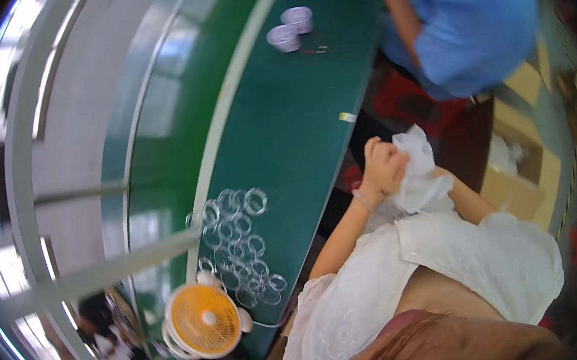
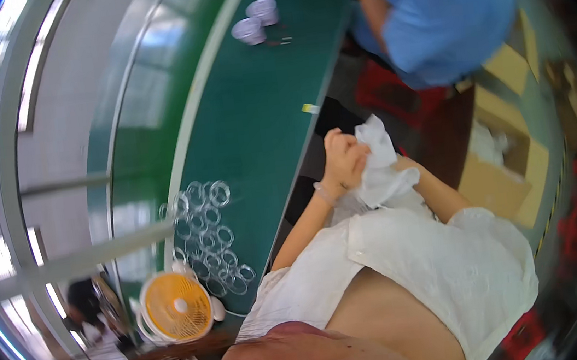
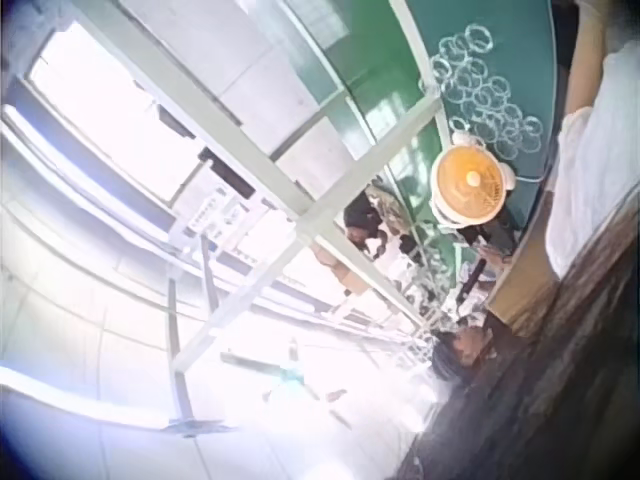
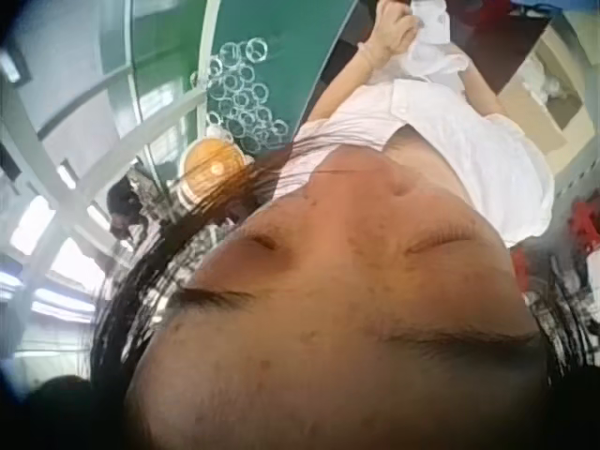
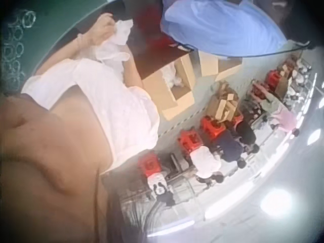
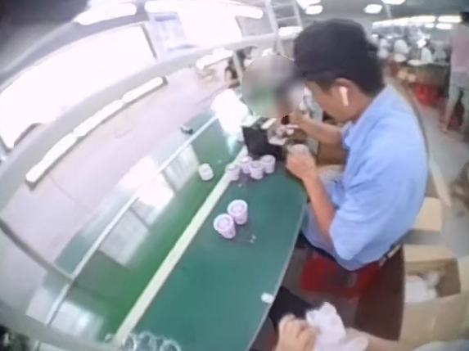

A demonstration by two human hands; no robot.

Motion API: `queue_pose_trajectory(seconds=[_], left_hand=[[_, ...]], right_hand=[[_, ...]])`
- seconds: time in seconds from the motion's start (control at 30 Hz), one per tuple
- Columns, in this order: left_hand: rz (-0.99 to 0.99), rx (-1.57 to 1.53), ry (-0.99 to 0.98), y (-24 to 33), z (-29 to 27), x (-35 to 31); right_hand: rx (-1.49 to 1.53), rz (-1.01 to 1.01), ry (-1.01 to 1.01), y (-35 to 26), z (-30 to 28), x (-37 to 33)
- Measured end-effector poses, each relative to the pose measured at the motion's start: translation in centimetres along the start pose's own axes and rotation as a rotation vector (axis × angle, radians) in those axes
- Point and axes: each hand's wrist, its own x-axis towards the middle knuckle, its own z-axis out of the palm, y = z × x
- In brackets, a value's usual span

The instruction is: Assembling small electronic components by inserting a purple device into clear plastic containers.

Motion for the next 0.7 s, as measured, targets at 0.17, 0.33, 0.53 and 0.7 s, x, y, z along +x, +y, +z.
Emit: queue_pose_trajectory(seconds=[0.17, 0.33, 0.53, 0.7], left_hand=[[-0.261, -0.556, -0.118, 0.8, 2.8, 0.5], [-0.970, -1.080, 0.262, -1.8, 4.1, -4.8], [-1.024, -1.189, 0.733, -1.0, -1.8, -7.5], [-1.103, -1.002, 0.843, 0.3, -2.0, -7.2]], right_hand=[[-0.256, 0.115, 0.369, 7.3, -12.0, 1.8], [-0.422, 0.164, 0.599, 13.0, -17.0, 5.9], [-0.586, 0.204, 0.664, 20.9, -17.3, 6.0], [-0.658, 0.166, 0.686, 26.4, -15.1, 6.9]])
